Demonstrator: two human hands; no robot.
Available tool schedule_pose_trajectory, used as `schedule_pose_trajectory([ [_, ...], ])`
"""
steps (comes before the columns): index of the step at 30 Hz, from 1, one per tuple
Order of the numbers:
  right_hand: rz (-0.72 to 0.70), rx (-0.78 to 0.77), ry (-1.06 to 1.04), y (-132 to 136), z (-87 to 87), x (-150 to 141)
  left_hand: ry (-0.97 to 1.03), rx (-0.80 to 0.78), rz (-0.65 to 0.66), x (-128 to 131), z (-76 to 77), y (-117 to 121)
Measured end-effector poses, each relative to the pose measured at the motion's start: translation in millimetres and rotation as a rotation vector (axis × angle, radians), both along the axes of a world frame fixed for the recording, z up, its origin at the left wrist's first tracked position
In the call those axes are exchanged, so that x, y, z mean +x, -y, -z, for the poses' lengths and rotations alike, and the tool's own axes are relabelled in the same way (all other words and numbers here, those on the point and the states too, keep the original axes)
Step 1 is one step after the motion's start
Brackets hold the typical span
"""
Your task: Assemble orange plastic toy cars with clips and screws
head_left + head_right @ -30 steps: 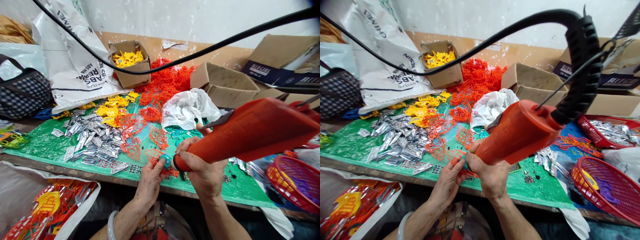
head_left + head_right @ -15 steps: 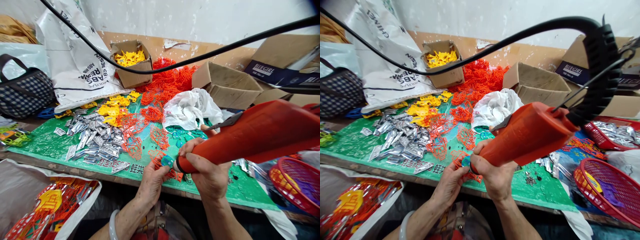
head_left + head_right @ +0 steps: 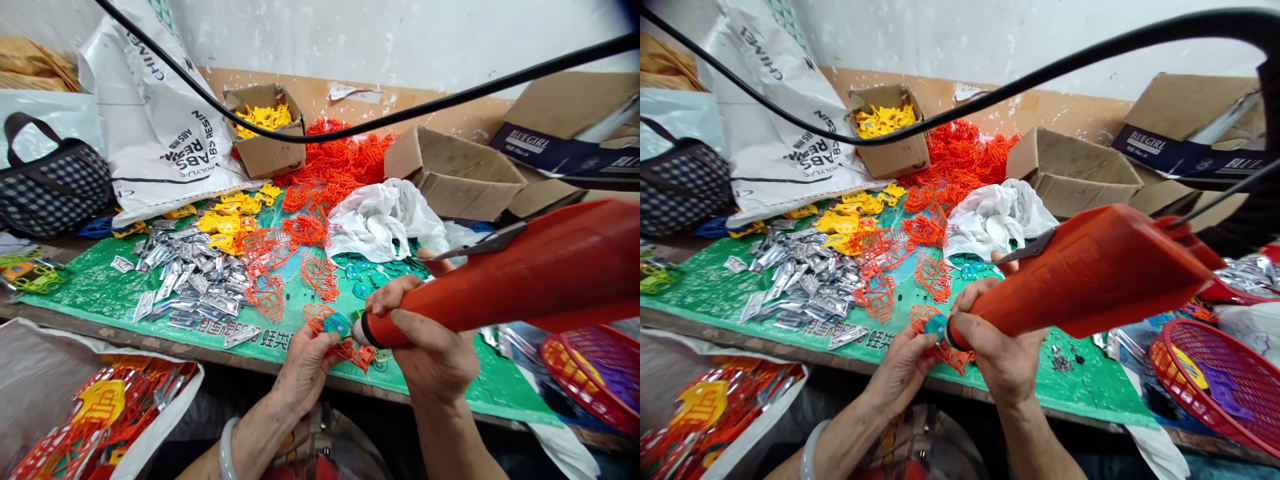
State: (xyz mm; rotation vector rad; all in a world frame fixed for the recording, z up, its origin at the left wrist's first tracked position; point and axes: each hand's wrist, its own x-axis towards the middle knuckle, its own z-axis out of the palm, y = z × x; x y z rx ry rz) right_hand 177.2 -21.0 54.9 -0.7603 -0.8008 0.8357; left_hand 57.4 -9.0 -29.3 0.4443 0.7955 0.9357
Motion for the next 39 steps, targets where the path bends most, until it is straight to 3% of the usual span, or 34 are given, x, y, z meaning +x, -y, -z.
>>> schedule_pose_trajectory([
  [22,0.002,-0.028,0.055,-0.2,10.2,3.1,0.007,-0.004,0.011,0.7,6.0,2.9],
  [28,-0.025,-0.035,0.093,1.0,13.0,5.1,0.040,-0.041,-0.037,-0.9,12.3,4.0],
  [39,-0.129,-0.043,0.088,-0.5,23.3,7.9,-0.005,-0.098,0.018,-3.8,13.3,0.2],
])
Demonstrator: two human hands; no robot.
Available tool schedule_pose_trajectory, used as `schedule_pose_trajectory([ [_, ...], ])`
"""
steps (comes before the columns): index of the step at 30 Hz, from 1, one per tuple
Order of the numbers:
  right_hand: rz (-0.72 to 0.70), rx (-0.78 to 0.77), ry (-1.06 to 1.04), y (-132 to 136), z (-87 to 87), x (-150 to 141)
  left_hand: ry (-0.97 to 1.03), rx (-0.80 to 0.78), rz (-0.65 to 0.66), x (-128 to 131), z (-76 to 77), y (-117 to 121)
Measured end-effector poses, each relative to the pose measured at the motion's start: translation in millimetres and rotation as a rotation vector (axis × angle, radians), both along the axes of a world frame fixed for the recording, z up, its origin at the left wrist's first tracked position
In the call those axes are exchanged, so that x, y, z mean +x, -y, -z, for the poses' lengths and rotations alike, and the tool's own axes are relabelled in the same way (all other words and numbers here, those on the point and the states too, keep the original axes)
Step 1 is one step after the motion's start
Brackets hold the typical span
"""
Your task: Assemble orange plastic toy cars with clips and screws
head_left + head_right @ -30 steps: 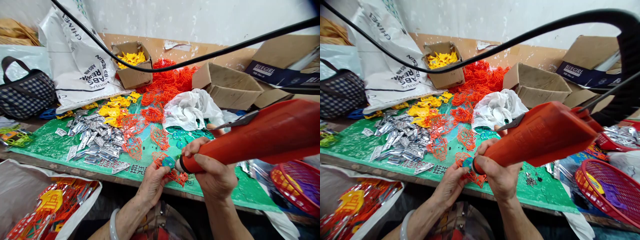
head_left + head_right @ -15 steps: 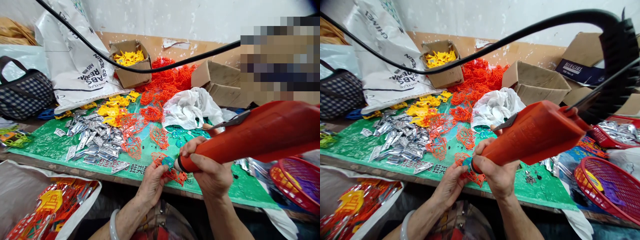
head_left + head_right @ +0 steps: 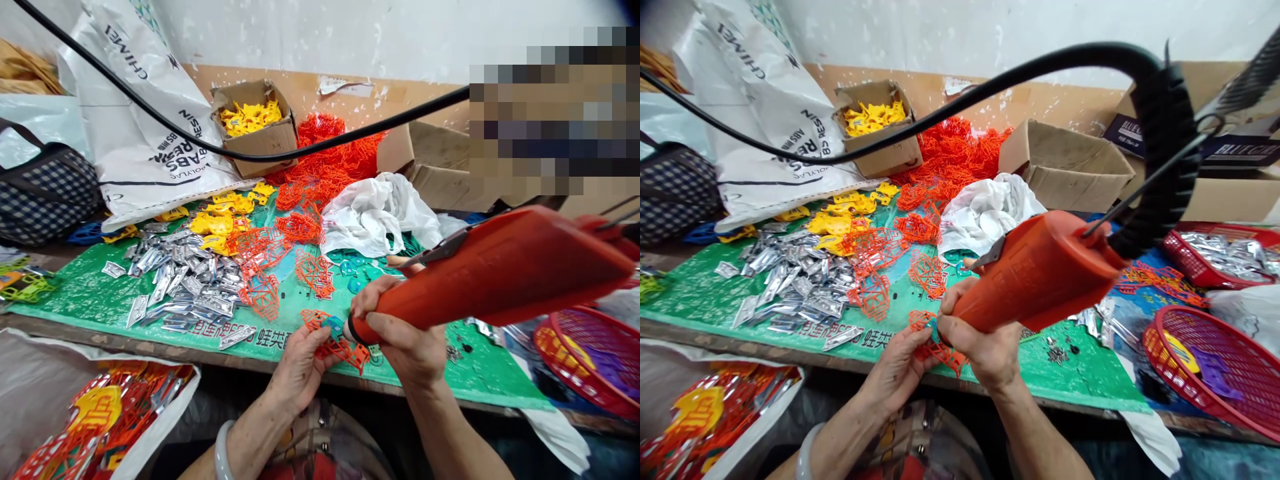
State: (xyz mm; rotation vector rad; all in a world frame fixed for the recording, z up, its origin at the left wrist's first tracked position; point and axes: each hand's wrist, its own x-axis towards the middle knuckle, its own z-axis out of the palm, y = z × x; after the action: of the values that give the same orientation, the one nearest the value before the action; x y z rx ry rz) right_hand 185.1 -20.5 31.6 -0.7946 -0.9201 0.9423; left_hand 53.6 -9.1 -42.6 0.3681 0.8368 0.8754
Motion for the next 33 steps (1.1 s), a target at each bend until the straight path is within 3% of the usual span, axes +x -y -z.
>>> schedule_pose_trajectory([
  [15,-0.054,-0.040,0.097,-3.6,21.0,8.8,-0.035,0.005,0.062,-0.7,0.2,-5.7],
  [22,-0.063,-0.012,0.007,-4.1,6.8,5.1,-0.025,0.046,0.128,-6.0,-5.8,-10.3],
  [24,0.037,0.005,0.043,-9.5,0.1,10.8,-0.052,0.086,0.166,-11.0,-9.4,-13.7],
  [29,0.509,-0.092,0.205,-36.1,-7.4,47.8,-0.167,0.165,0.192,-24.9,-16.3,-20.3],
  [33,0.652,-0.215,0.257,-50.8,-1.6,73.0,-0.178,0.207,0.216,-27.1,-16.4,-21.1],
])
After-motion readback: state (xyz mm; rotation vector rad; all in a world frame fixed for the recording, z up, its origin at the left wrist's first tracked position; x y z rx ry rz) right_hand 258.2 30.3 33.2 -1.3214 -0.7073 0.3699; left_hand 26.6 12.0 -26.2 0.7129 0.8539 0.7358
